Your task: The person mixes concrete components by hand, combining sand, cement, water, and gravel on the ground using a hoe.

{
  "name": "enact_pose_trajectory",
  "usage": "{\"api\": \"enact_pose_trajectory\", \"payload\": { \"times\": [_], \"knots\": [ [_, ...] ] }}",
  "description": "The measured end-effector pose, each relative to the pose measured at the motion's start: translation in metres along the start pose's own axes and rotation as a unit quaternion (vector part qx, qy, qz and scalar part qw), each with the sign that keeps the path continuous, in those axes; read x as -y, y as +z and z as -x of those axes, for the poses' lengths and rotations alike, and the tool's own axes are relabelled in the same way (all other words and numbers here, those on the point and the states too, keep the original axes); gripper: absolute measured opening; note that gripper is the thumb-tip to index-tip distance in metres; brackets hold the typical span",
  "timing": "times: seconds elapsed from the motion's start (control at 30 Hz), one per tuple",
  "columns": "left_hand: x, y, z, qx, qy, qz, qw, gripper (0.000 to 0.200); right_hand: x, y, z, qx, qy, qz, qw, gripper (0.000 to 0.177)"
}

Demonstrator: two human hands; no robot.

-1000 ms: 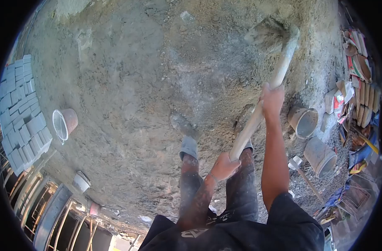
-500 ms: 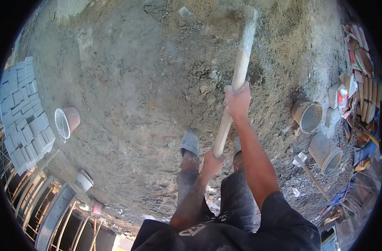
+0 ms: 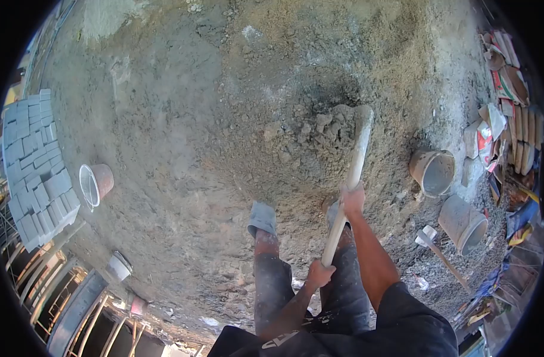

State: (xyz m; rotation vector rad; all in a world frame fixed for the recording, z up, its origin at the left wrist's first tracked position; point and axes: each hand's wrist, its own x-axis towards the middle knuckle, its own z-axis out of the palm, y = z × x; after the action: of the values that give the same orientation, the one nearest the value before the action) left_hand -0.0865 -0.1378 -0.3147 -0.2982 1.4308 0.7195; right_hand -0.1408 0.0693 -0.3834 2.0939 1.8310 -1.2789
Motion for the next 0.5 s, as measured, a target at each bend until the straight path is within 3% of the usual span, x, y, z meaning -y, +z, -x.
{"api": "enact_pose_trajectory", "payload": {
  "times": [0.07,0.13,0.2,0.3,0.33,0.4,0.43,0.5],
  "knots": [
    [0.004,0.0,0.013,-0.004,-0.003,-0.045,0.999,0.023,-0.005,-0.017,0.013,-0.042,-0.023,0.01,0.999,0.039],
    [0.001,0.005,0.001,-0.002,0.117,-0.082,0.99,0.022,0.018,-0.041,0.012,-0.05,0.041,-0.054,0.996,0.038],
    [-0.048,-0.004,-0.032,0.009,0.195,-0.103,0.975,0.021,0.036,-0.049,-0.033,-0.152,-0.095,-0.04,0.983,0.036],
    [-0.164,-0.033,-0.069,-0.012,0.201,-0.105,0.974,0.017,0.14,-0.058,-0.086,-0.121,-0.107,-0.159,0.974,0.036],
    [-0.187,-0.042,-0.073,-0.017,0.192,-0.091,0.977,0.017,0.151,-0.044,-0.119,-0.164,-0.124,-0.091,0.974,0.04],
    [-0.196,-0.056,-0.058,-0.046,0.156,-0.07,0.984,0.016,0.176,-0.012,-0.137,-0.103,-0.087,-0.078,0.988,0.043],
    [-0.198,-0.064,-0.053,-0.075,0.129,-0.042,0.988,0.016,0.179,0.005,-0.12,-0.028,-0.044,-0.058,0.997,0.044],
    [-0.13,-0.077,-0.042,-0.129,0.068,-0.043,0.988,0.016,0.13,0.073,-0.095,0.062,0.005,-0.016,0.998,0.047]
  ]
}}
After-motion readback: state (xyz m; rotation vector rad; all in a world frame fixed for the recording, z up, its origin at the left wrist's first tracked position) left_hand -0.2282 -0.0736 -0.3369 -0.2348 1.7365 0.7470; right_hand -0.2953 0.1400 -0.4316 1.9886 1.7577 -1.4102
